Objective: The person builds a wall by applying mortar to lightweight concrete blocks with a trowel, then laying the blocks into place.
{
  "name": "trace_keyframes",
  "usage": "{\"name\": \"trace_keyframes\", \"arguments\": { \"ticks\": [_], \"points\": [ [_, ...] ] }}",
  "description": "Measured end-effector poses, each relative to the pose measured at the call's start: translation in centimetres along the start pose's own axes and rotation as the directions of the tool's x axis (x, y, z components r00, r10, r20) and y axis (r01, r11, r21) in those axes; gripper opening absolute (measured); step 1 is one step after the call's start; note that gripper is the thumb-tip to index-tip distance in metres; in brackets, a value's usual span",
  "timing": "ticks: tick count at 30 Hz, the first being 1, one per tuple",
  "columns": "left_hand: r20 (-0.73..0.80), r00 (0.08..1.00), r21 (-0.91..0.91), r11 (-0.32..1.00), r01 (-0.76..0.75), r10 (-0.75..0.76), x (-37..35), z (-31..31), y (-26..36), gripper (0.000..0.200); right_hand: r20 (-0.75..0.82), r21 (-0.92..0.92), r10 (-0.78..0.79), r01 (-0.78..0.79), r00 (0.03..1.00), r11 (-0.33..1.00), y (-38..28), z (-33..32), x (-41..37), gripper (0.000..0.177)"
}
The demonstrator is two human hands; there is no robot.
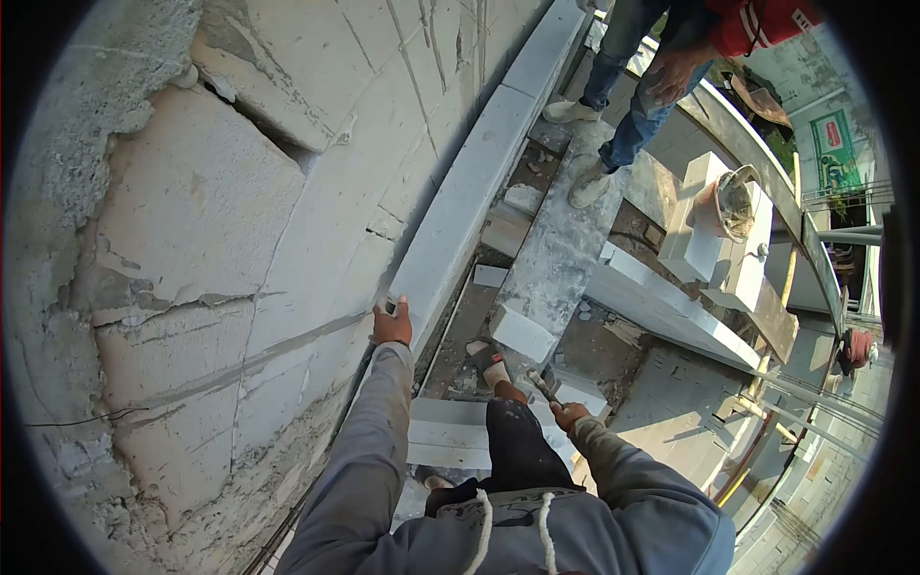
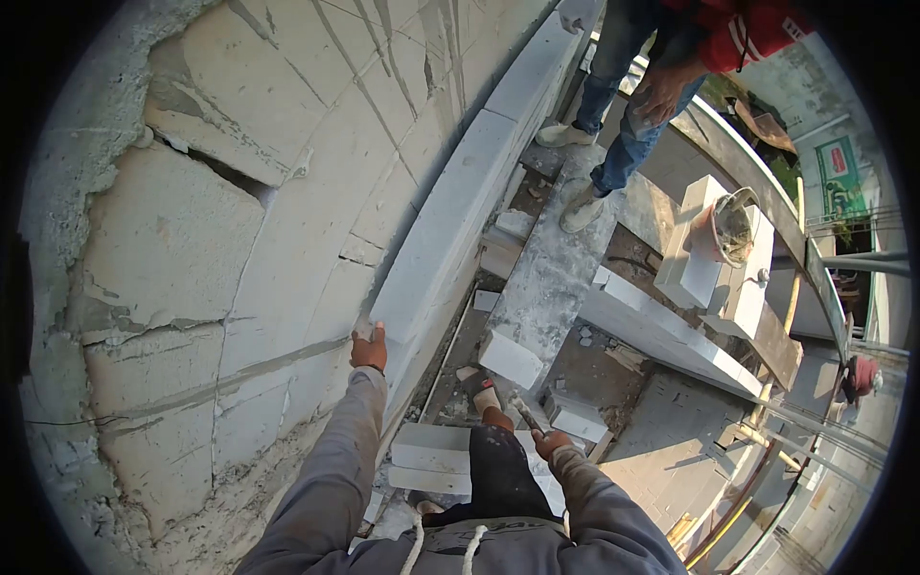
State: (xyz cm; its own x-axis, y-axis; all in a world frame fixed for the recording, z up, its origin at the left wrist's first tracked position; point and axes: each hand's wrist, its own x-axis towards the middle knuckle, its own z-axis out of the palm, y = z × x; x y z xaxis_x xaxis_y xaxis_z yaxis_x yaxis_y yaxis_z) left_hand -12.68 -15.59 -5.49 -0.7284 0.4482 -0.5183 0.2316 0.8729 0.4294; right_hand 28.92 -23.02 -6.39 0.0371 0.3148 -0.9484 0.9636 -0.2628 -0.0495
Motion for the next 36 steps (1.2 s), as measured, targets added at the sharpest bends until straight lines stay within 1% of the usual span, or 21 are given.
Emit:
{"name": "trace_keyframes", "arguments": {
  "ticks": [1,2,4,5,10,11,12,14,16,18,20,22,24,25,26,28,30,32,34,35,36],
  "points": [
    [-0.002,1.000,0.000,1.000,0.007,-0.007,-1.7,-0.6,-0.7,0.080,-0.008,-0.253,0.061,-0.061,0.998,0.966,2.1,1.0,0.4,0.053],
    [-0.026,1.000,-0.021,1.000,-0.011,0.010,-3.5,-1.3,-1.6,0.077,0.103,-0.260,0.208,-0.175,0.973,0.949,2.3,0.1,-0.2,0.047],
    [-0.067,0.997,-0.037,0.999,-0.029,0.027,-6.2,-3.2,-4.0,0.073,0.194,-0.634,0.075,0.066,0.978,0.771,7.4,3.6,6.1,0.043],
    [-0.092,0.995,-0.095,0.994,-0.046,0.037,-7.3,-3.9,-6.1,0.069,0.214,-0.658,0.043,0.112,0.976,0.745,6.9,2.6,5.4,0.043],
    [-0.191,0.982,-0.226,0.974,-0.027,-0.017,-12.5,-8.3,-15.7,0.058,0.155,-0.659,-0.064,0.152,0.986,0.736,-1.4,-5.7,-4.4,0.043],
    [-0.177,0.983,-0.194,0.981,0.018,-0.053,-14.3,-10.0,-16.3,0.058,0.132,-0.647,-0.051,0.125,0.990,0.752,-3.1,-6.6,-6.2,0.043],
    [-0.164,0.983,-0.163,0.985,0.060,-0.087,-15.6,-11.2,-17.1,0.057,0.099,-0.591,0.135,-0.050,0.986,0.805,-4.4,-6.9,-7.2,0.043],
    [-0.189,0.975,-0.187,0.979,0.079,-0.115,-17.2,-12.1,-19.5,0.055,0.033,-0.490,0.039,-0.018,0.999,0.872,-6.3,-6.7,-8.1,0.045],
    [-0.209,0.967,-0.220,0.970,0.100,-0.147,-18.0,-11.9,-23.2,0.053,-0.012,-0.506,-0.073,0.057,0.997,0.860,-6.9,-3.9,-3.5,0.045],
    [-0.145,0.987,-0.265,0.964,0.029,-0.069,-18.1,-11.0,-27.2,0.047,-0.075,-0.502,-0.170,0.111,0.983,0.858,-7.8,-2.0,-2.5,0.045],
    [-0.082,0.996,-0.322,0.947,-0.003,-0.025,-20.9,-12.1,-27.2,0.046,-0.127,-0.470,-0.192,0.111,0.973,0.876,-9.8,-0.7,-4.4,0.046],
    [-0.024,1.000,-0.379,0.925,-0.024,0.016,-23.4,-12.9,-28.7,0.044,-0.119,-0.492,-0.309,0.215,0.944,0.844,-11.2,1.0,-5.4,0.046],
    [0.135,0.990,-0.394,0.919,0.011,0.046,-25.4,-13.3,-31.0,0.045,-0.112,-0.513,-0.315,0.217,0.942,0.831,-13.3,2.0,-12.7,0.046],
    [0.187,0.981,-0.447,0.893,0.044,0.045,-27.3,-14.4,-31.2,0.055,-0.105,-0.518,-0.315,0.219,0.943,0.827,-14.2,2.5,-16.0,0.046],
    [0.180,0.982,-0.459,0.888,0.039,0.050,-28.1,-14.7,-32.7,0.055,-0.114,-0.526,-0.322,0.218,0.940,0.822,-14.8,3.4,-17.7,0.046],
    [0.190,0.981,-0.172,0.983,0.071,-0.038,-29.5,-14.9,-37.3,0.067,-0.012,-0.664,-0.345,0.251,0.938,0.705,-15.1,4.6,-19.8,0.047],
    [0.232,0.948,-0.202,0.942,0.266,-0.218,-28.5,-11.0,-46.5,0.074,-0.025,-0.653,-0.330,0.234,0.944,0.720,-14.2,6.2,-18.2,0.047],
    [0.183,0.955,-0.034,0.969,0.245,-0.235,-34.0,-17.7,-40.8,0.077,0.036,-0.721,-0.319,0.246,0.947,0.648,-14.0,6.7,-17.2,0.046],
    [0.155,0.915,-0.106,0.914,0.390,-0.373,-35.0,-17.8,-43.7,0.071,0.095,-0.768,-0.264,0.239,0.960,0.594,-14.8,6.8,-16.1,0.046],
    [0.149,0.908,-0.125,0.903,0.411,-0.392,-35.5,-16.9,-45.4,0.071,0.104,-0.789,-0.263,0.241,0.959,0.565,-15.0,6.6,-15.7,0.046],
    [0.097,0.860,-0.467,0.740,0.484,-0.501,-35.8,-15.4,-47.2,0.063,0.116,-0.807,-0.270,0.249,0.956,0.536,-15.3,6.5,-15.3,0.046]
  ]
}}
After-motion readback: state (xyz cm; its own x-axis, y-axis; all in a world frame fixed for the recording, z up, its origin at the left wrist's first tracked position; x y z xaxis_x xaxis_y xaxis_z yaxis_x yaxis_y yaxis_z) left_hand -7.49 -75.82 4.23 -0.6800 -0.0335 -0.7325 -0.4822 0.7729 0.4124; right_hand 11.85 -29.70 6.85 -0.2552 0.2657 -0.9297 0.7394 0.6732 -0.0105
